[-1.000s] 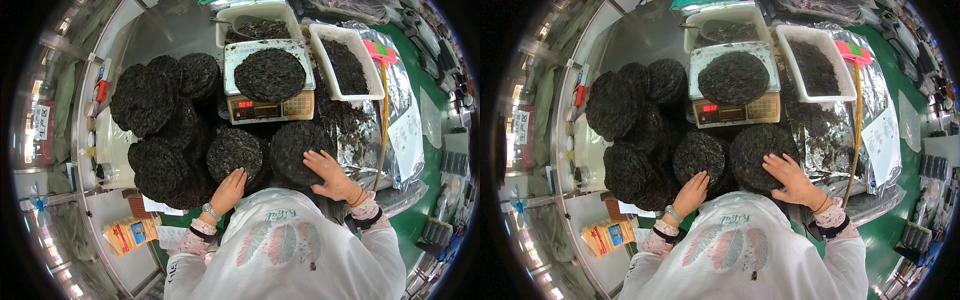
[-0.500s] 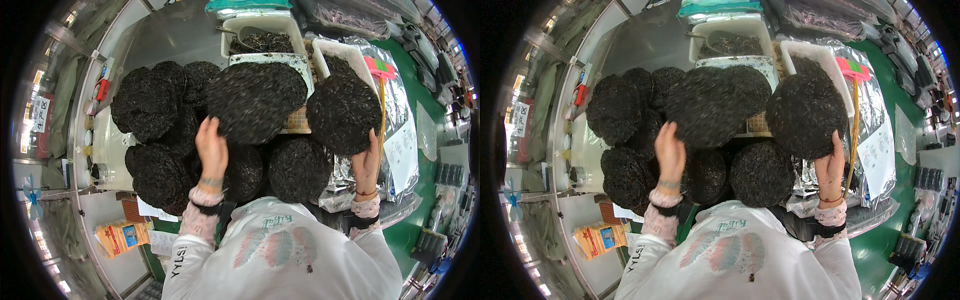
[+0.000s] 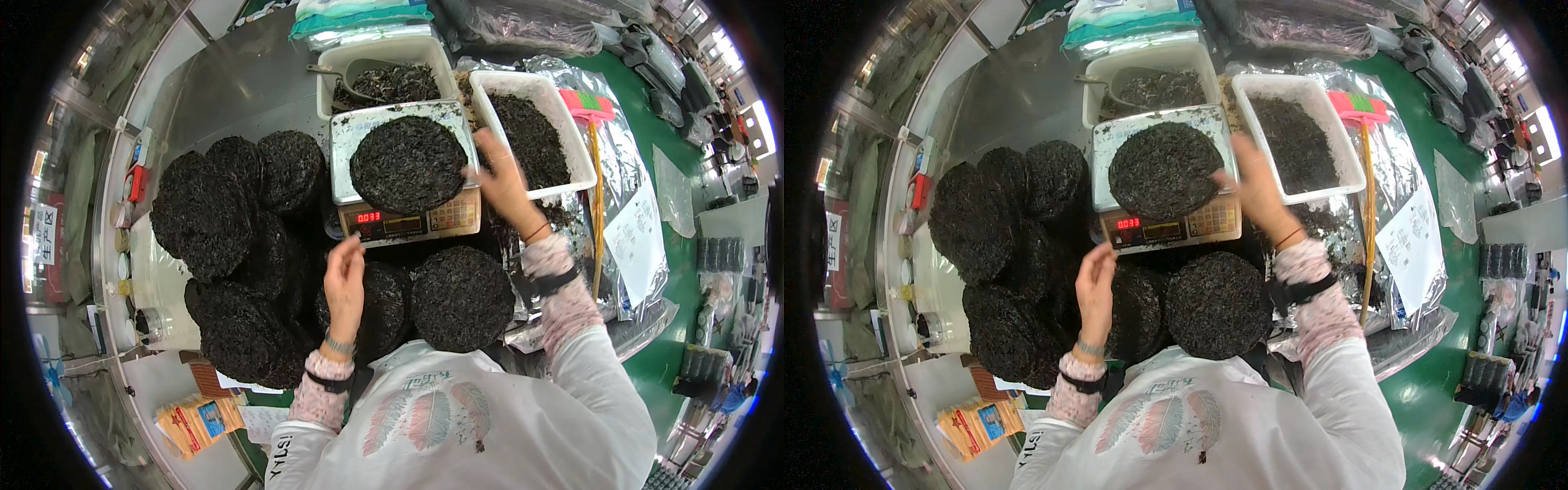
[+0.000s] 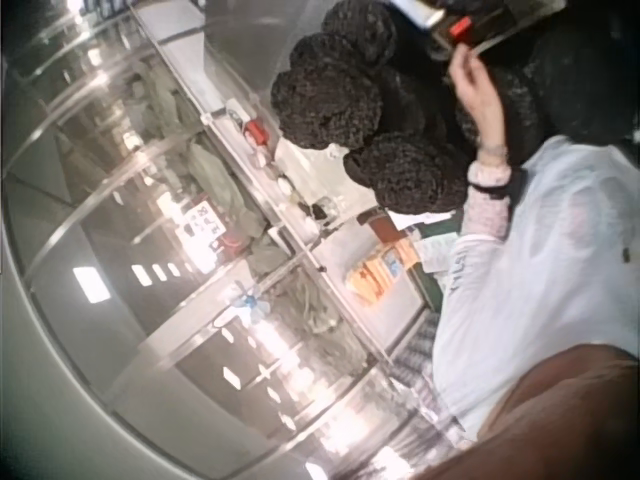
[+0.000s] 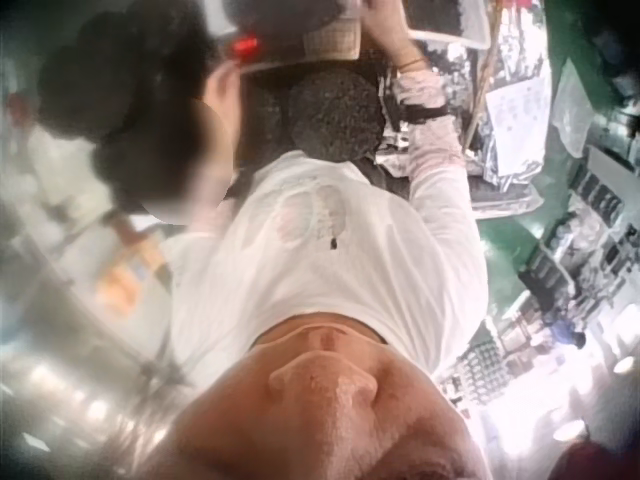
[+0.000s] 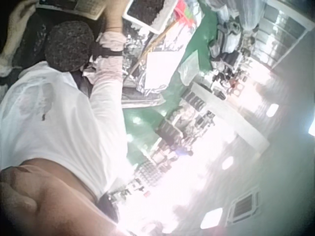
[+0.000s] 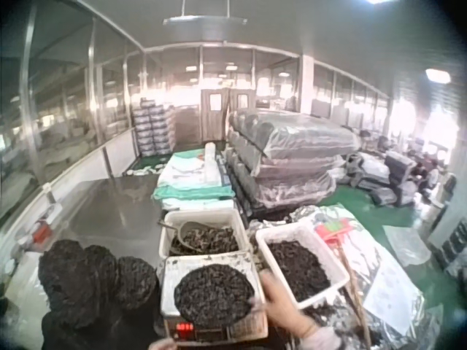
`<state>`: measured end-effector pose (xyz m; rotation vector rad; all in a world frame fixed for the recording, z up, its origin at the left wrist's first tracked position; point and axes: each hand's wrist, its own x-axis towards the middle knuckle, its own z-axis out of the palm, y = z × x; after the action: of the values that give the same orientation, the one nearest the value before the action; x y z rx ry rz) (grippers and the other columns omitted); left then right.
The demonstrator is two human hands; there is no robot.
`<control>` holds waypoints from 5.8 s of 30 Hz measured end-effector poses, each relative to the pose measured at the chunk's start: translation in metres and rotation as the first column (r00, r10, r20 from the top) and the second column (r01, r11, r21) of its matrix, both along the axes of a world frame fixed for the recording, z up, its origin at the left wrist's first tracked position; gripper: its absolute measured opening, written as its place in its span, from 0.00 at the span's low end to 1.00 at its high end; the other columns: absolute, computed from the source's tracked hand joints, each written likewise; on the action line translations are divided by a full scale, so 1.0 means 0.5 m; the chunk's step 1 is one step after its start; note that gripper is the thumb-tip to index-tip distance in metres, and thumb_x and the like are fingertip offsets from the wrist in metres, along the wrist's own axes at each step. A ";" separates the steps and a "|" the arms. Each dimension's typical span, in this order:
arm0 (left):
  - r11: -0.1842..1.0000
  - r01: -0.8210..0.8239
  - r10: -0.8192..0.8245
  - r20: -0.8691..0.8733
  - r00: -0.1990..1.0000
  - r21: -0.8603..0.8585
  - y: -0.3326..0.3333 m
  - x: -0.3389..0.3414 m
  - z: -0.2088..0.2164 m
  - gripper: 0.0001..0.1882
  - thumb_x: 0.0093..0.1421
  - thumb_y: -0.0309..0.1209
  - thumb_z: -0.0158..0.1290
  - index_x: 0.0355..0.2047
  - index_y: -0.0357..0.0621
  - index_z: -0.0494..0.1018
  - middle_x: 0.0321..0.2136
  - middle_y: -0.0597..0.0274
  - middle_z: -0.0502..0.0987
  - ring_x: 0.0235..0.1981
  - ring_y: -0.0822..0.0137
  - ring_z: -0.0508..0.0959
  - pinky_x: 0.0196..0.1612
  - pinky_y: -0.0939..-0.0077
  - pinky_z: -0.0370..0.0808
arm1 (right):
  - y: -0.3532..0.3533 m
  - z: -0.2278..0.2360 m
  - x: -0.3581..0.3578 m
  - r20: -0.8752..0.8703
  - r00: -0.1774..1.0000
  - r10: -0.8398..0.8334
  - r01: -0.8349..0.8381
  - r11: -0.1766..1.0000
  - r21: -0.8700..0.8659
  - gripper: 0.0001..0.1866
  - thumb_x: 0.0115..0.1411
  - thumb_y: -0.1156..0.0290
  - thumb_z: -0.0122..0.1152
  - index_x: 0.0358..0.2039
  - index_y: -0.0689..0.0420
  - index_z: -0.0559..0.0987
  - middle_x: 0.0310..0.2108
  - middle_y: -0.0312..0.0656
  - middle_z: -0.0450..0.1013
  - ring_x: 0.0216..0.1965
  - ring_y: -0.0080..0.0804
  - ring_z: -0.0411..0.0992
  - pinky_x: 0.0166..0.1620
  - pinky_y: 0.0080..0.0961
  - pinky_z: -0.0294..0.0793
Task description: The person weighs dark, compressed seaweed cakes on a digital scale and then wraps them individually in plastic film. They use a circular metal mold to shape the seaweed into a flat disc before wrapping it tightly and placing a label on top.
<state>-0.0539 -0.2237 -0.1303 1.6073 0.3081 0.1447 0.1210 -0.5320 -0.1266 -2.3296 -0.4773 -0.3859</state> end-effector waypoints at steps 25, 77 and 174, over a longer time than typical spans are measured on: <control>0.238 0.414 -0.547 -0.231 0.805 0.878 0.032 -0.264 -0.053 0.31 0.60 0.28 0.54 0.61 0.20 0.65 0.60 0.32 0.71 0.63 0.41 0.72 0.67 0.57 0.71 | -0.373 -0.218 0.108 0.061 0.909 -0.412 0.381 0.764 -0.521 0.43 0.62 0.49 0.67 0.69 0.61 0.65 0.66 0.60 0.65 0.66 0.60 0.64 0.67 0.48 0.66; 0.936 0.013 0.000 0.036 0.999 -0.351 -0.101 -0.016 0.140 0.19 0.67 0.30 0.62 0.55 0.35 0.73 0.47 0.60 0.82 0.47 0.69 0.81 0.51 0.74 0.78 | 0.091 0.192 -0.244 -0.527 0.708 0.470 0.317 0.455 0.832 0.24 0.65 0.71 0.65 0.58 0.68 0.73 0.50 0.46 0.79 0.47 0.33 0.80 0.48 0.28 0.81; 0.258 0.552 -0.537 -0.357 0.764 0.793 0.042 -0.272 -0.040 0.55 0.54 0.45 0.70 0.73 0.37 0.52 0.73 0.40 0.53 0.75 0.42 0.52 0.74 0.49 0.53 | -0.007 0.041 -0.515 -0.501 0.789 0.355 -0.594 0.646 -0.479 0.64 0.47 0.44 0.77 0.75 0.60 0.53 0.76 0.64 0.42 0.77 0.61 0.39 0.75 0.59 0.39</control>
<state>-0.1898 -0.2029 -0.1502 2.6775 -0.4588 -0.3324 -0.1365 -0.5354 -0.1059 -2.6524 -1.1480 0.5604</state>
